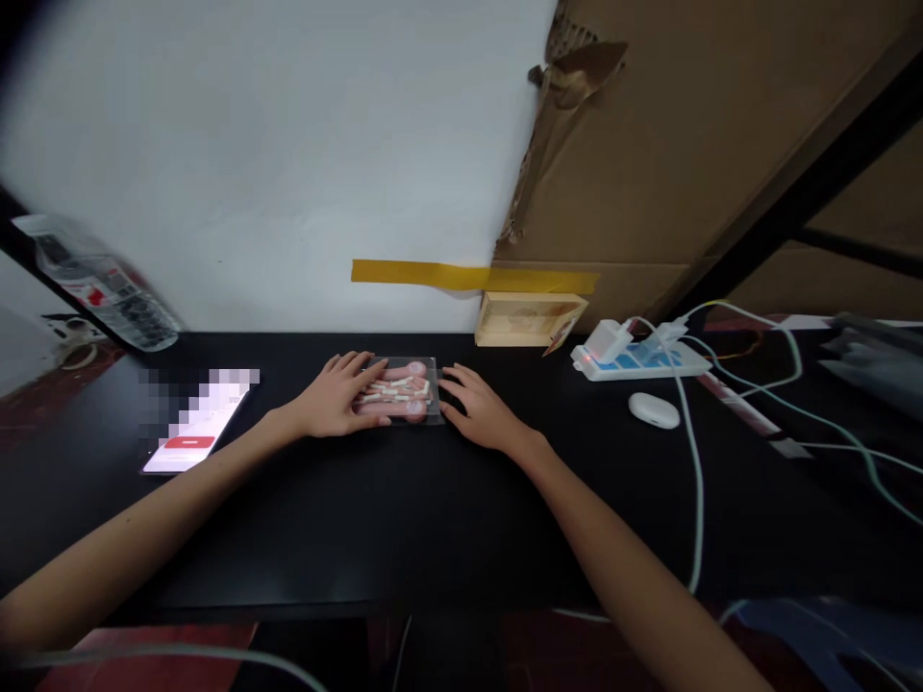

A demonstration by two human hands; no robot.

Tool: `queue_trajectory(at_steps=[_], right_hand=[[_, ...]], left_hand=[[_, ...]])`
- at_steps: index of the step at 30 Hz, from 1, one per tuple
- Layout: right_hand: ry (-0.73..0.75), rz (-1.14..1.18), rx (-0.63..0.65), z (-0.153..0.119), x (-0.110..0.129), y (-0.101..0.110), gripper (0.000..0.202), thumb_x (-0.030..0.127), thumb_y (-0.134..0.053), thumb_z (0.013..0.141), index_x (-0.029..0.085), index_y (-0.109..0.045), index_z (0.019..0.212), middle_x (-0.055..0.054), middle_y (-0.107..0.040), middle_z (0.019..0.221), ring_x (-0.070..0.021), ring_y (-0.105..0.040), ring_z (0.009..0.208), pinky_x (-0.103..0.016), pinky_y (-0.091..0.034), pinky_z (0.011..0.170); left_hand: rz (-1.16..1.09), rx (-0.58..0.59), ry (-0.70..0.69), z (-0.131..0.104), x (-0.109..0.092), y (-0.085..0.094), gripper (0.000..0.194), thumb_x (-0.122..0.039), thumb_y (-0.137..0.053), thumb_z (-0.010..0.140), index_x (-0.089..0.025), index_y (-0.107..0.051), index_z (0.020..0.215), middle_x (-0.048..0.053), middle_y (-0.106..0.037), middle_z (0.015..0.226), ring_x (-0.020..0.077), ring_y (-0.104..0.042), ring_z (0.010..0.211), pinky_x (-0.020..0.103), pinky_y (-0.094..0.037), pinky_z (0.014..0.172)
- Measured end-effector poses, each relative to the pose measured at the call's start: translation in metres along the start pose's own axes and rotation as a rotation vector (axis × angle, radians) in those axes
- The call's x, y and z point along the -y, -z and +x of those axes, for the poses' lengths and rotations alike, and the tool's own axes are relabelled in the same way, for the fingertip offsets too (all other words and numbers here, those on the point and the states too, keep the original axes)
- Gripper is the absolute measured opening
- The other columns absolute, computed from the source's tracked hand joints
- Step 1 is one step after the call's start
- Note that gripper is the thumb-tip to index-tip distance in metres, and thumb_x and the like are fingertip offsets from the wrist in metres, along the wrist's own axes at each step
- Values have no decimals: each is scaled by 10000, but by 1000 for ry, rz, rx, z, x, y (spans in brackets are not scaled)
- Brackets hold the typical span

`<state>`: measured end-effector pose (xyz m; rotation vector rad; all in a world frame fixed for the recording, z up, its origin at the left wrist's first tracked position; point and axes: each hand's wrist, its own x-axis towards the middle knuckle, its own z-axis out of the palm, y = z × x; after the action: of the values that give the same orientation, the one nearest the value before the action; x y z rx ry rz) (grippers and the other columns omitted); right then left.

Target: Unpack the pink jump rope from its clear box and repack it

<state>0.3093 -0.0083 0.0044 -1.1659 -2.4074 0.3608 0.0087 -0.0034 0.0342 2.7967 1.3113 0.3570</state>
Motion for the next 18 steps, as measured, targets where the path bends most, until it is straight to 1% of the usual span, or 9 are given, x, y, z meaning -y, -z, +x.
queue_trajectory(at_steps=[3,6,8,9,11,13,15,18], right_hand=[[-6,-4,32,-2,-4,-6,538,468,-447,991,197,-511,1452,-157,-450,1549,-341,-328,1487,-601,-303,1198],[-71,3,8,-2,-10,-4,603,524,-474,972,219,-451,1492,-146,-425,1571,-344,-307,1497,-612,-289,1203],[-138,10,-30,-1,-14,0,611,564,-503,951,211,-503,1450,-154,-456,1547,-358,-319,1490,-618,-288,1200],[-164,22,-54,0,-14,2,579,572,-506,949,206,-562,1394,-158,-488,1519,-359,-345,1476,-613,-296,1197],[-175,82,-112,3,-14,5,477,560,-493,962,220,-669,1246,-145,-570,1437,-339,-450,1411,-588,-336,1180],[-145,181,-158,6,-10,7,403,529,-488,974,247,-713,1156,-115,-644,1339,-307,-563,1305,-556,-395,1147],[-115,271,-156,8,-5,6,383,508,-494,977,262,-714,1169,-93,-685,1279,-288,-621,1229,-535,-435,1120],[-90,307,-96,6,4,3,449,524,-452,995,256,-670,1281,-95,-667,1336,-290,-600,1270,-544,-422,1134]], left_hand=[[12,20,-17,0,0,1,953,-849,-422,837,-199,-351,1530,214,-422,1503,437,-369,1389,637,-268,1111],[-5,6,-26,-1,0,2,937,-837,-430,841,-219,-329,1539,203,-427,1497,436,-382,1374,638,-274,1106],[-23,-17,-15,-1,1,2,926,-824,-426,854,-238,-285,1557,191,-421,1501,428,-381,1374,633,-275,1109],[-31,-26,-3,-1,1,2,926,-818,-423,860,-235,-270,1562,191,-413,1505,427,-375,1377,629,-277,1110],[-43,-34,10,-1,1,2,922,-813,-423,865,-224,-277,1560,190,-403,1511,427,-368,1378,617,-289,1110],[-54,-32,0,-1,2,2,902,-811,-425,868,-233,-305,1549,178,-408,1508,425,-375,1370,615,-303,1102],[-58,-29,-18,-1,2,2,877,-806,-425,872,-253,-317,1544,167,-418,1502,424,-381,1363,624,-308,1093],[-41,-33,-13,0,2,1,876,-810,-425,871,-252,-329,1539,172,-423,1495,427,-377,1368,632,-302,1090]])
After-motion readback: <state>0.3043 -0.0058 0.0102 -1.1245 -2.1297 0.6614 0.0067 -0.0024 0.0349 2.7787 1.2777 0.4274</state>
